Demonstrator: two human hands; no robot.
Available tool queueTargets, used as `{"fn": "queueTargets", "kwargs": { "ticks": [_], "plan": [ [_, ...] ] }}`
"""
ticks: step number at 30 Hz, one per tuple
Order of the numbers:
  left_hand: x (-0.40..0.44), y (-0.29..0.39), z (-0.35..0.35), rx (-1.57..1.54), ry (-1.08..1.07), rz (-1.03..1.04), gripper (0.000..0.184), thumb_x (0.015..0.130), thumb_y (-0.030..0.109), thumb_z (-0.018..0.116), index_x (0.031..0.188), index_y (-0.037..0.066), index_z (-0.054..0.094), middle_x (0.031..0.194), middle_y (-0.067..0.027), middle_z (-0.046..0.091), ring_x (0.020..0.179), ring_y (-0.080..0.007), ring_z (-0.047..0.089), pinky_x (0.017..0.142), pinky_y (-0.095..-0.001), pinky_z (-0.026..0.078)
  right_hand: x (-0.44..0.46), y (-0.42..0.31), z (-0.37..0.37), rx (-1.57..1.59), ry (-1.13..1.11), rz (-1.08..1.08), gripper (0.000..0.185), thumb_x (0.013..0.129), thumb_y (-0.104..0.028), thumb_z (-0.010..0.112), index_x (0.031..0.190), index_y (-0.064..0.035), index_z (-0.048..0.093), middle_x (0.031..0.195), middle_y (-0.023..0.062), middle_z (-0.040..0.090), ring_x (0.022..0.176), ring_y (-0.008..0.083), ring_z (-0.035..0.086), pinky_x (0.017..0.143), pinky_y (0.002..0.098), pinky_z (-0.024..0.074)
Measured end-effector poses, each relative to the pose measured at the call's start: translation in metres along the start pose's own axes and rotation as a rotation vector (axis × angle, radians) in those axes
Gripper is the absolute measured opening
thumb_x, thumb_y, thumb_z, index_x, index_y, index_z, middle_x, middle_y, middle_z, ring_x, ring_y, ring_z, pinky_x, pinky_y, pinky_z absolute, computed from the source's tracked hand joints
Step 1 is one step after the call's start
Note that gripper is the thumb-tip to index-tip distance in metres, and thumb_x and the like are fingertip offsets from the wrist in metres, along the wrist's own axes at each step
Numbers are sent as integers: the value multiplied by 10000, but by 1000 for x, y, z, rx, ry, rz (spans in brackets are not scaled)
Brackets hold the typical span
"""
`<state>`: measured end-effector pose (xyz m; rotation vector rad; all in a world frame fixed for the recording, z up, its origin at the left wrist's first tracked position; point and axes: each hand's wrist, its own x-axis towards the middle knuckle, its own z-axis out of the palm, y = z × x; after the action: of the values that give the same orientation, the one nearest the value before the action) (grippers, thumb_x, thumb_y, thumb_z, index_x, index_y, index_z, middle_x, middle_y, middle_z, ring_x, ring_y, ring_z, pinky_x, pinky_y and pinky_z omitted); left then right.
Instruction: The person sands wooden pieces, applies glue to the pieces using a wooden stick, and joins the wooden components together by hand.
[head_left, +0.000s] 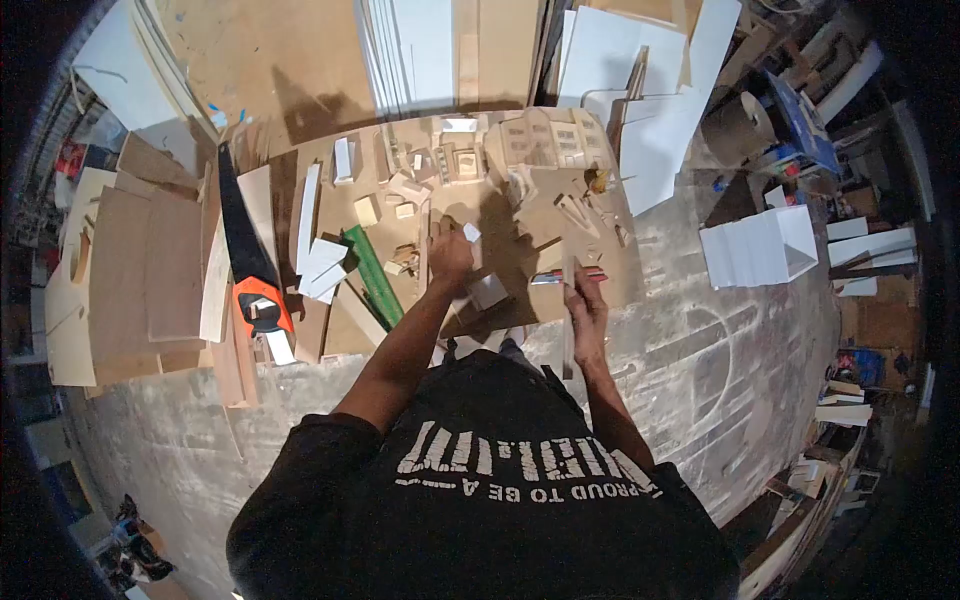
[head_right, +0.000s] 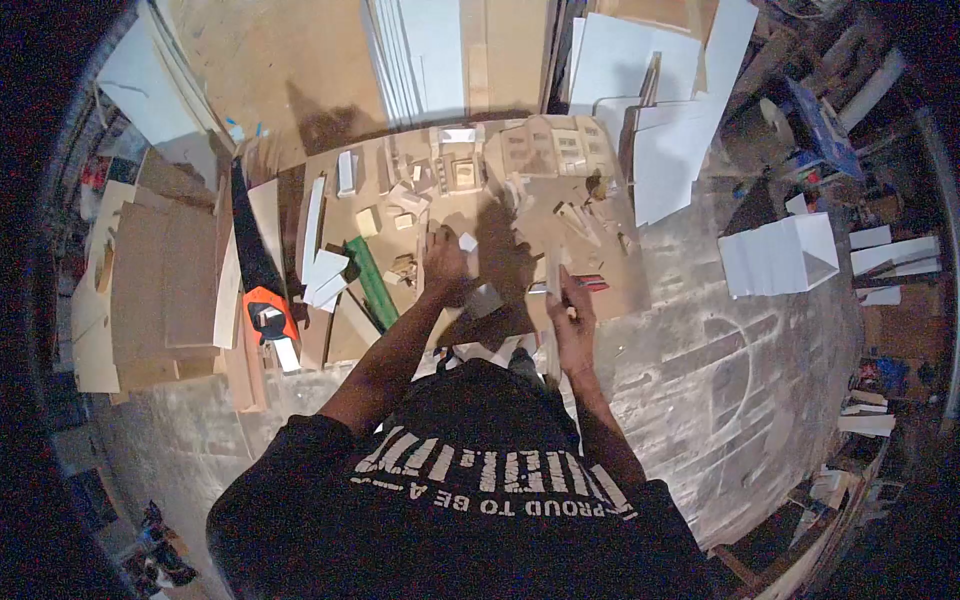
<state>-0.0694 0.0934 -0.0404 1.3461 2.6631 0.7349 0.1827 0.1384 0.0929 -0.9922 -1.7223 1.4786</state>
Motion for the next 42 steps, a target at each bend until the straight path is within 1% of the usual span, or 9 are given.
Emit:
{"fn": "queueTargets", "kwargs": {
  "ticks": [4, 12, 14, 18, 26, 28, 31, 35, 42],
  "plan": [
    [6, -16, 33, -39, -77, -71, 615, 691, 264, 752, 1156, -44, 492, 1098, -255, 540, 1086, -407, 510, 954, -471, 407, 10, 11, 5, -92, -60, -21, 518, 885, -192, 658, 1376, -88, 532, 1186, 124, 561, 1104, 213, 508, 945, 344, 433],
    [7, -51, 31, -298, 6, 96, 314, 794, 260, 734, 1012, 59, 629, 912, -147, 643, 858, -312, 611, 784, -436, 477, 57, 34, 46, -61, -166, -179, 526, 854, -244, 721, 1348, -138, 575, 945, 50, 538, 839, 157, 500, 772, 290, 430],
    [0, -53, 8, -602, -17, 111, 236, 839, 209, 721, 1012, 76, 632, 858, -111, 650, 815, -239, 621, 742, -373, 494, 71, 28, 50, -85, -237, -16, 509, 886, -216, 673, 1366, -102, 547, 1113, 72, 565, 1000, 162, 514, 914, 307, 402],
    [-18, -33, -59, -1221, -367, -299, 144, 904, 50, 653, 1043, 75, 624, 875, 15, 607, 848, -83, 572, 724, -260, 488, 94, 21, 75, 26, -331, 87, 485, 925, -203, 587, 1376, -40, 518, 1260, 105, 575, 1130, 162, 523, 1005, 312, 383],
    [-27, 25, -117, -1722, 76, -595, 187, 849, 18, 709, 1020, 20, 634, 844, -25, 642, 701, -113, 567, 638, -253, 470, 81, 8, 111, 53, -455, -92, 508, 901, -265, 630, 1353, -54, 537, 989, 159, 663, 954, 242, 621, 897, 351, 470],
    [-33, 22, -104, -1694, 92, -582, 140, 858, 45, 705, 986, 28, 650, 856, -21, 652, 735, -106, 576, 666, -255, 459, 61, 4, 108, -209, -380, -105, 471, 900, -241, 631, 1316, -30, 563, 1000, 137, 664, 881, 235, 619, 817, 374, 491],
    [-46, 44, -99, -1650, 69, -579, 105, 861, 90, 718, 950, 61, 671, 785, 23, 614, 675, -78, 531, 617, -227, 410, 74, 2, 107, 113, -322, -45, 338, 904, -209, 632, 1160, 12, 636, 894, 86, 661, 801, 163, 593, 720, 322, 487],
    [-45, 58, -99, -1568, 74, -479, 30, 892, 65, 656, 893, 90, 639, 777, 30, 582, 667, -65, 508, 611, -220, 405, 98, -4, 115, 66, -286, -39, 447, 941, -194, 569, 1327, 27, 534, 1133, 104, 654, 1011, 148, 583, 916, 280, 445],
    [-39, 51, -86, -1399, 141, -417, 63, 902, 23, 554, 948, 65, 567, 809, 8, 565, 721, -83, 515, 626, -241, 441, 68, 15, 126, -191, -79, -281, 485, 878, -165, 638, 1318, 20, 555, 1031, 129, 672, 872, 184, 582, 840, 308, 462]
  ]
}}
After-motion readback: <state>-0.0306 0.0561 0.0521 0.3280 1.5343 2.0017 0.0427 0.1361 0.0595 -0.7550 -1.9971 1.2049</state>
